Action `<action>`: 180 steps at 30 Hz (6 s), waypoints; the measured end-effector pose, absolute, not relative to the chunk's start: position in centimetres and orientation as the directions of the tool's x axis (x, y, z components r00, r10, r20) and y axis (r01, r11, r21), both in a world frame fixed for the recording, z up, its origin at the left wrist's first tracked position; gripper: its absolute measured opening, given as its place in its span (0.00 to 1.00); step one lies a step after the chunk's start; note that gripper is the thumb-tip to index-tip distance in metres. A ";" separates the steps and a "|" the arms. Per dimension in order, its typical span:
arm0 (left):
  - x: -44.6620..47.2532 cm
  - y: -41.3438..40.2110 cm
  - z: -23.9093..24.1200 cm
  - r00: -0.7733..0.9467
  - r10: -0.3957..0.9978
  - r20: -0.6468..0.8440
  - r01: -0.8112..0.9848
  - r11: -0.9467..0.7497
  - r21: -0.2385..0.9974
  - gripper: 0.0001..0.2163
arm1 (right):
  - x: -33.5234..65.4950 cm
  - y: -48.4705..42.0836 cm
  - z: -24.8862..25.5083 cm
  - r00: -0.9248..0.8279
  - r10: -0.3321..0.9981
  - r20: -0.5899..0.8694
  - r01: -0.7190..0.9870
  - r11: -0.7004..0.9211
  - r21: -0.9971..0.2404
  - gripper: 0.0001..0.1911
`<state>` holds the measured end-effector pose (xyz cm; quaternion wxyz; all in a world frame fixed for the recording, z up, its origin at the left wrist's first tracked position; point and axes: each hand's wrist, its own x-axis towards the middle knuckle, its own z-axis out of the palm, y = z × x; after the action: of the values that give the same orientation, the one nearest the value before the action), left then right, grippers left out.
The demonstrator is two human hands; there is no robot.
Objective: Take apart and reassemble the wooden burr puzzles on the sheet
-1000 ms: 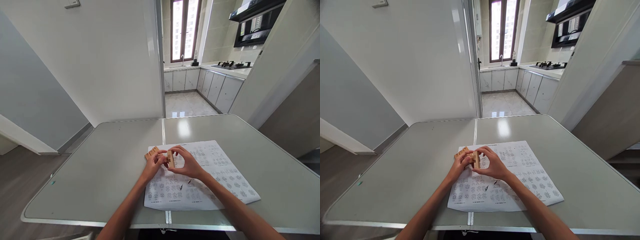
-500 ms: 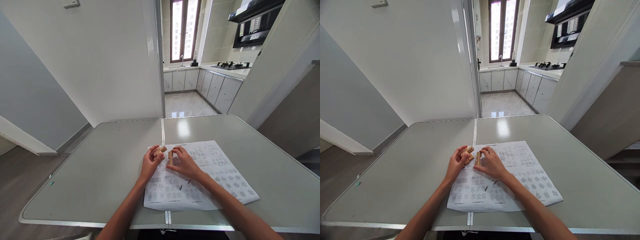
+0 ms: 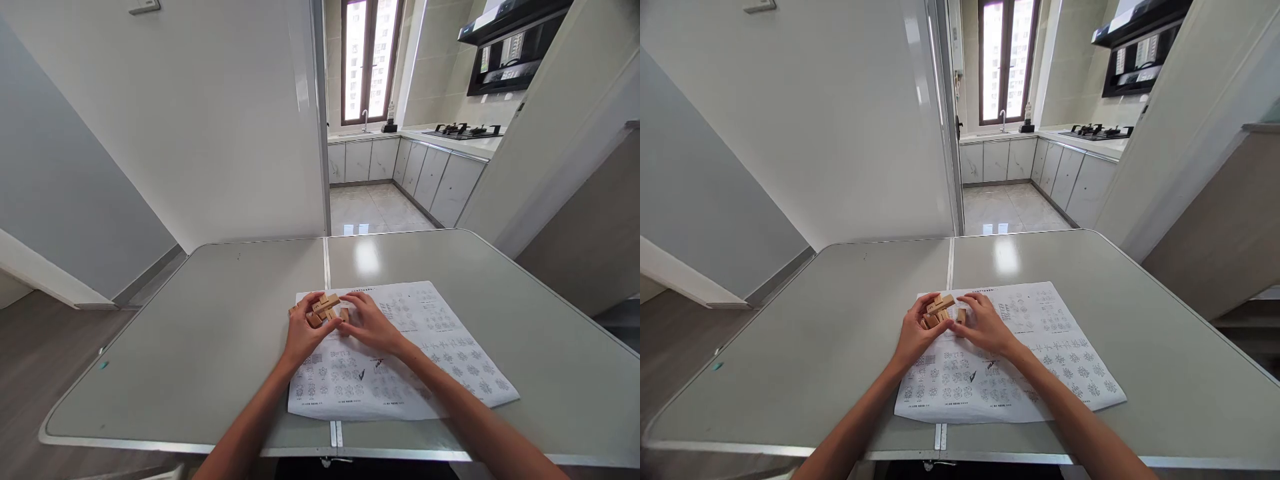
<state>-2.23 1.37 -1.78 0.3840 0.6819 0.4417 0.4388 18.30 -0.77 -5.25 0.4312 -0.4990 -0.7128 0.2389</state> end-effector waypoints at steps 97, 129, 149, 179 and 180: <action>-2.9 2.2 -5.0 0.504 0.769 0.393 0.614 -0.639 0.464 0.28 | 18.9 -0.5 -5.4 -0.048 0.976 0.211 0.786 0.168 -0.595 0.15; -3.0 3.1 -6.6 0.283 0.843 0.457 0.776 -0.482 0.407 0.19 | 18.5 -1.2 -4.8 -0.327 0.924 0.201 0.731 0.382 -0.565 0.37; -3.0 2.9 -5.6 0.299 0.853 0.427 0.737 -0.491 0.465 0.13 | 18.5 -0.5 -6.1 -0.325 0.885 0.332 0.630 0.465 -0.622 0.31; -2.0 0.0 -5.2 0.765 0.392 0.511 0.294 -0.919 0.264 0.11 | 17.6 -1.7 -6.1 -0.435 0.809 0.395 0.575 0.588 -0.569 0.10; -2.0 0.0 -5.3 0.771 0.386 0.507 0.286 -0.921 0.266 0.11 | 17.5 -1.7 -6.2 -0.452 0.806 0.383 0.576 0.592 -0.564 0.10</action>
<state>-1.95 0.01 -5.27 0.0870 0.9369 0.1793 0.2874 17.48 -1.74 -6.20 0.3194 -0.4147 -0.8329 0.1795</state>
